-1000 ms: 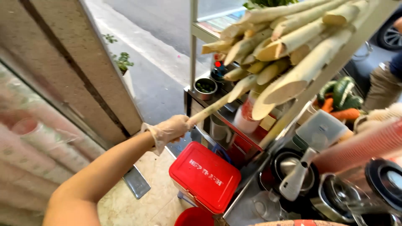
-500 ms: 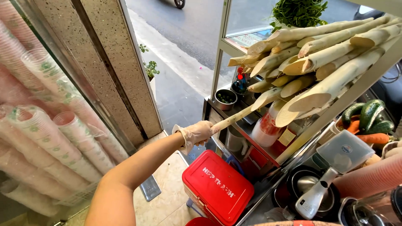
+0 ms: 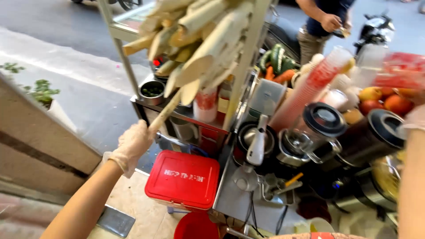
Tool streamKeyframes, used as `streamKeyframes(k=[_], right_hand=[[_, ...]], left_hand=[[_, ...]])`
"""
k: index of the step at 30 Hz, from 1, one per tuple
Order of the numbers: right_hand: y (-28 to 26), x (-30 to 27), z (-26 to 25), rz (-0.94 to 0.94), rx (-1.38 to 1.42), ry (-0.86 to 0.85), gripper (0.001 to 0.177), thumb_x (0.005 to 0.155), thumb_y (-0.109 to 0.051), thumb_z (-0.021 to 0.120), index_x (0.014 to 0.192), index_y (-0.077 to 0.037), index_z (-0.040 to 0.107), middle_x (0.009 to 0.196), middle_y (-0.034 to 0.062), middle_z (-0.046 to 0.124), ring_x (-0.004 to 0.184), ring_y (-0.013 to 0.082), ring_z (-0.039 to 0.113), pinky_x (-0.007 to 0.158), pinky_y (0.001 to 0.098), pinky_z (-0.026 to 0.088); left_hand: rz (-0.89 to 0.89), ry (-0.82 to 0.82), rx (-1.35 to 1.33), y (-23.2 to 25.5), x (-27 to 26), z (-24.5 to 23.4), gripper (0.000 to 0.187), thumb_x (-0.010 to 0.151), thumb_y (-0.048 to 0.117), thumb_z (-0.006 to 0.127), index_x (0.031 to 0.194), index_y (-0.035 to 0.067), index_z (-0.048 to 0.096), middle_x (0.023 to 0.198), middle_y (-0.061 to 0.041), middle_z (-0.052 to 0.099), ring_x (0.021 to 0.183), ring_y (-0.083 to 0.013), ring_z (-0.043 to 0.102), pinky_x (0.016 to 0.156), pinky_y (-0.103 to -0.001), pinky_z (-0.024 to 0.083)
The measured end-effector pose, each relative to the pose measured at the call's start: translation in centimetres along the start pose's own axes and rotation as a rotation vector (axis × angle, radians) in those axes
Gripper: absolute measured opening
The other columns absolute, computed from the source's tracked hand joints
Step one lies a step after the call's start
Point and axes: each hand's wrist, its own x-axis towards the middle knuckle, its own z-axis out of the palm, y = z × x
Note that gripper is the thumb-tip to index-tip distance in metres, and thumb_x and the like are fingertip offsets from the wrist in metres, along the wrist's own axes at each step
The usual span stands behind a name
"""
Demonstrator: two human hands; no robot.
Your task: Preparing and serving a cup of sugarcane juice, including adding ice and lime.
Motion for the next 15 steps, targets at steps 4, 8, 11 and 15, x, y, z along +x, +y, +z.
streamKeyframes(k=[4,8,11,15], right_hand=[[-1.4,-12.0,5.3,0.001,0.061,0.122,0.042,0.105,-0.043,0.070,0.130,-0.011,0.062,0.121,0.0043,0.073,0.104,0.0195,0.074,0.079,0.0370,0.065],[-0.3,-20.2,8.4,0.175,0.121,0.128,0.044,0.099,-0.044,0.070,0.123,-0.007,0.068,0.115,0.0055,0.074,0.099,0.0173,0.073,0.079,0.0341,0.064],[1.6,-23.3,7.9,0.204,0.177,0.141,0.040,0.098,-0.042,0.071,0.117,-0.008,0.067,0.112,0.0060,0.073,0.098,0.0181,0.073,0.082,0.0356,0.065],[2.1,-25.8,6.9,0.263,0.154,0.220,0.036,0.099,-0.040,0.072,0.113,-0.008,0.065,0.109,0.0057,0.071,0.097,0.0173,0.072,0.080,0.0357,0.065]], left_hand=[[0.614,0.307,0.149,10.2,-4.6,1.7,0.048,0.083,0.040,0.079,0.118,0.009,0.069,0.113,-0.016,0.066,0.105,-0.0355,0.065,0.088,-0.047,0.053],[0.916,0.083,-0.473,19.2,-10.0,7.1,0.054,0.090,0.032,0.078,0.135,0.006,0.064,0.123,-0.015,0.065,0.109,-0.0313,0.066,0.092,-0.041,0.054],[0.962,0.009,-0.681,22.9,-10.8,11.1,0.052,0.090,0.028,0.080,0.134,0.004,0.065,0.120,-0.013,0.066,0.100,-0.0253,0.064,0.086,-0.037,0.052],[0.769,-0.128,-0.913,24.0,-10.1,15.9,0.029,0.094,0.019,0.076,0.119,0.003,0.074,0.100,-0.007,0.070,0.082,-0.0149,0.064,0.075,-0.028,0.054]])
